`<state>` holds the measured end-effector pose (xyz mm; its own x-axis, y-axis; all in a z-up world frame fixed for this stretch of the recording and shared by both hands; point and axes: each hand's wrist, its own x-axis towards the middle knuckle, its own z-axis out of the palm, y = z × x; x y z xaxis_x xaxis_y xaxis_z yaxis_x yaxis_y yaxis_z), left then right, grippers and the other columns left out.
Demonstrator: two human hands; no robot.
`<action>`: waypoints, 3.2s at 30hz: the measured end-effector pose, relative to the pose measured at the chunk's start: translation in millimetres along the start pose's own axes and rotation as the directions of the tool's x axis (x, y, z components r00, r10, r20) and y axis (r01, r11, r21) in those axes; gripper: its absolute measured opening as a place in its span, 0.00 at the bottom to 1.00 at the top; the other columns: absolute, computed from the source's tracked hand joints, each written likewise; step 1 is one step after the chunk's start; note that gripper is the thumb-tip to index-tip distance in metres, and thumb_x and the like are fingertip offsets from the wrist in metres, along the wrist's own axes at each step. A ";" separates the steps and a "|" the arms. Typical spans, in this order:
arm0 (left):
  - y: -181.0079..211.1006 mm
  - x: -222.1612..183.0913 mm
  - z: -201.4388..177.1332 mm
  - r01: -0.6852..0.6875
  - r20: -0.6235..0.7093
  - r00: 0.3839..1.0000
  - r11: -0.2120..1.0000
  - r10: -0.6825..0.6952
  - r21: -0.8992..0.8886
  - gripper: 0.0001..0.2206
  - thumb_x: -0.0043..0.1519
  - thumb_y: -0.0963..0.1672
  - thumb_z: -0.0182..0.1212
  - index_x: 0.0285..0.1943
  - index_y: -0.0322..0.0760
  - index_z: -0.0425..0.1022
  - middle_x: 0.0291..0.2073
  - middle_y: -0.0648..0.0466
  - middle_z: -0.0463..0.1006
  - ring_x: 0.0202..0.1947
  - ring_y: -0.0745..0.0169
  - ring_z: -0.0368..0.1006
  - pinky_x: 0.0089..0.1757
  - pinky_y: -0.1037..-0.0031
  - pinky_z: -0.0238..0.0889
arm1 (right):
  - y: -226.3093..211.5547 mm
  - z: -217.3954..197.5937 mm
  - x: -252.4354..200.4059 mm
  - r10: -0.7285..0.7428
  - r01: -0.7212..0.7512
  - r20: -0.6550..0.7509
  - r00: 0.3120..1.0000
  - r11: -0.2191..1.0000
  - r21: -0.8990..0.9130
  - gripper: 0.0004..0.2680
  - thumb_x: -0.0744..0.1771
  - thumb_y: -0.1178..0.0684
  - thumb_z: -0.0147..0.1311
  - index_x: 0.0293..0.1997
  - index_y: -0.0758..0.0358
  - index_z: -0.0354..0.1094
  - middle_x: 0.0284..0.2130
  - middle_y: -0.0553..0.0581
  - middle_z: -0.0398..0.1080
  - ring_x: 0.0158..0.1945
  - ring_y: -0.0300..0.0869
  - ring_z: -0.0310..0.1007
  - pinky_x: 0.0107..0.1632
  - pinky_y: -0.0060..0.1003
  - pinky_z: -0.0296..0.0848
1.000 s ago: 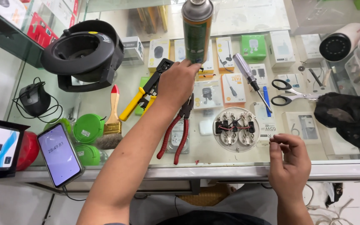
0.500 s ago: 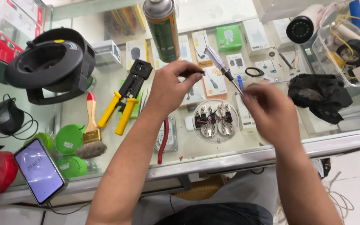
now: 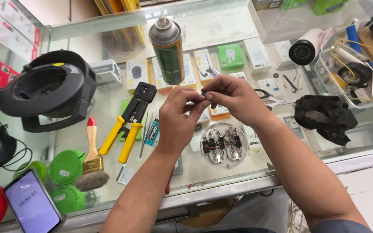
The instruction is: Final assembly and tightening of an electrical component, involving wire stripping and terminal connection.
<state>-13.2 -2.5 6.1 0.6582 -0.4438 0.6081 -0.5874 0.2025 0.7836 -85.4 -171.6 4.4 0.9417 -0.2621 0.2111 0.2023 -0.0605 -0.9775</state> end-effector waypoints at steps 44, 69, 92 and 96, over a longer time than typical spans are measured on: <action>19.0 -0.1 -8.3 -0.010 0.130 0.992 0.998 0.001 0.068 0.10 0.62 0.36 0.65 0.51 0.34 0.78 0.39 0.48 0.80 0.37 0.58 0.81 0.34 0.73 0.80 | -20.4 0.1 -15.0 -0.354 0.350 0.066 0.933 0.850 -0.393 0.05 0.65 0.67 0.62 0.39 0.66 0.76 0.32 0.59 0.77 0.35 0.46 0.79 0.42 0.39 0.79; -7.4 -7.4 -6.8 0.175 0.197 0.955 0.956 -0.223 0.234 0.04 0.63 0.39 0.65 0.44 0.36 0.79 0.30 0.52 0.80 0.34 0.59 0.81 0.35 0.75 0.77 | -17.6 0.8 -16.0 -0.292 0.368 0.231 0.928 0.631 -0.683 0.04 0.67 0.65 0.56 0.43 0.62 0.70 0.37 0.55 0.73 0.42 0.47 0.74 0.42 0.37 0.76; 6.5 -7.8 -2.5 0.052 0.079 0.995 0.988 -0.064 0.147 0.08 0.62 0.45 0.67 0.43 0.34 0.81 0.25 0.52 0.80 0.25 0.65 0.77 0.27 0.79 0.77 | -7.8 5.4 -20.7 -0.248 0.282 0.135 0.959 0.830 -0.480 0.04 0.70 0.63 0.45 0.45 0.64 0.67 0.27 0.53 0.69 0.31 0.42 0.70 0.41 0.39 0.74; 15.1 -6.5 -3.2 0.536 0.206 0.840 0.827 -0.502 -0.169 0.12 0.65 0.45 0.56 0.30 0.35 0.77 0.13 0.49 0.76 0.13 0.65 0.73 0.20 0.75 0.70 | -3.6 8.3 -22.6 -0.370 0.410 0.193 0.909 0.706 -0.577 0.03 0.70 0.61 0.48 0.44 0.61 0.67 0.30 0.53 0.69 0.32 0.47 0.69 0.38 0.38 0.72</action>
<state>-24.8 6.2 14.3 0.7508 -0.6541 0.0915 -0.0538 0.0775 0.9955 -105.2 -157.4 3.0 0.8328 -0.0302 0.5528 0.3736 -0.7062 -0.6014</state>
